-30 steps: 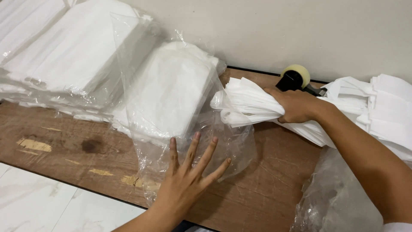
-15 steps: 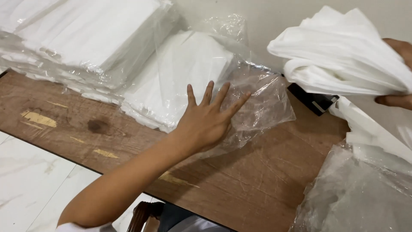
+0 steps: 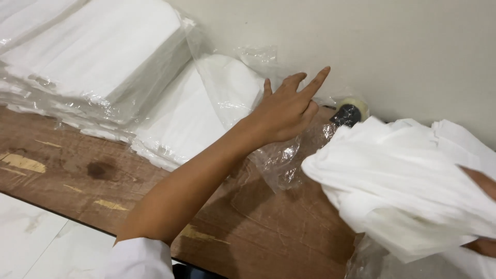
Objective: Folding stacks of white non-woven bags and inserting them into clear plastic packaging for final distribution.
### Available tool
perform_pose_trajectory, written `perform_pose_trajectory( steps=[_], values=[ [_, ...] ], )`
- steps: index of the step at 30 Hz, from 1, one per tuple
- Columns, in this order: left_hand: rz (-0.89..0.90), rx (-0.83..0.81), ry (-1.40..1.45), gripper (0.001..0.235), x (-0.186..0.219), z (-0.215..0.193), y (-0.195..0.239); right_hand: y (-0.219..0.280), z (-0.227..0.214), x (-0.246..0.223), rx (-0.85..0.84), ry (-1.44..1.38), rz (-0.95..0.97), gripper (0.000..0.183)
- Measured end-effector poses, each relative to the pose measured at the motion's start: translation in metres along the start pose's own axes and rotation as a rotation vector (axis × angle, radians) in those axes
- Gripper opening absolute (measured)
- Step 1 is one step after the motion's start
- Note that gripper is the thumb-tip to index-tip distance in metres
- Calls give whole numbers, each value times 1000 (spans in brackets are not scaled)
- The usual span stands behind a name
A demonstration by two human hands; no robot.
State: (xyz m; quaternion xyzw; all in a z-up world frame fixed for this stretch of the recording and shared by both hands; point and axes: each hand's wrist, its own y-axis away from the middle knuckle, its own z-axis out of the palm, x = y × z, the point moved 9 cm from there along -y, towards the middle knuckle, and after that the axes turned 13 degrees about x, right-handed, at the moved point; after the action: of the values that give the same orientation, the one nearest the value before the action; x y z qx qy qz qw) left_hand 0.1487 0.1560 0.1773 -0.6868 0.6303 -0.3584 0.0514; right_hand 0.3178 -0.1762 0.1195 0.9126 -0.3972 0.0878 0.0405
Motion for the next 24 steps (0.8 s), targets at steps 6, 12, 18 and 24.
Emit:
perform_pose_trajectory(
  steps=[6, 12, 18, 24],
  values=[
    [26, -95, 151, 58, 24, 13, -4, 9, -24, -71, -80, -37, 80, 116],
    [82, -28, -34, 53, 24, 27, 9, 5, -36, -116, -131, -208, 90, 106],
    [163, 19, -222, 29, 9, 30, 10, 6, -33, -119, -160, -219, 89, 107],
    [114, -23, -210, 33, 3, 32, 19, 10, -24, -117, -152, -196, 64, 110]
  ],
)
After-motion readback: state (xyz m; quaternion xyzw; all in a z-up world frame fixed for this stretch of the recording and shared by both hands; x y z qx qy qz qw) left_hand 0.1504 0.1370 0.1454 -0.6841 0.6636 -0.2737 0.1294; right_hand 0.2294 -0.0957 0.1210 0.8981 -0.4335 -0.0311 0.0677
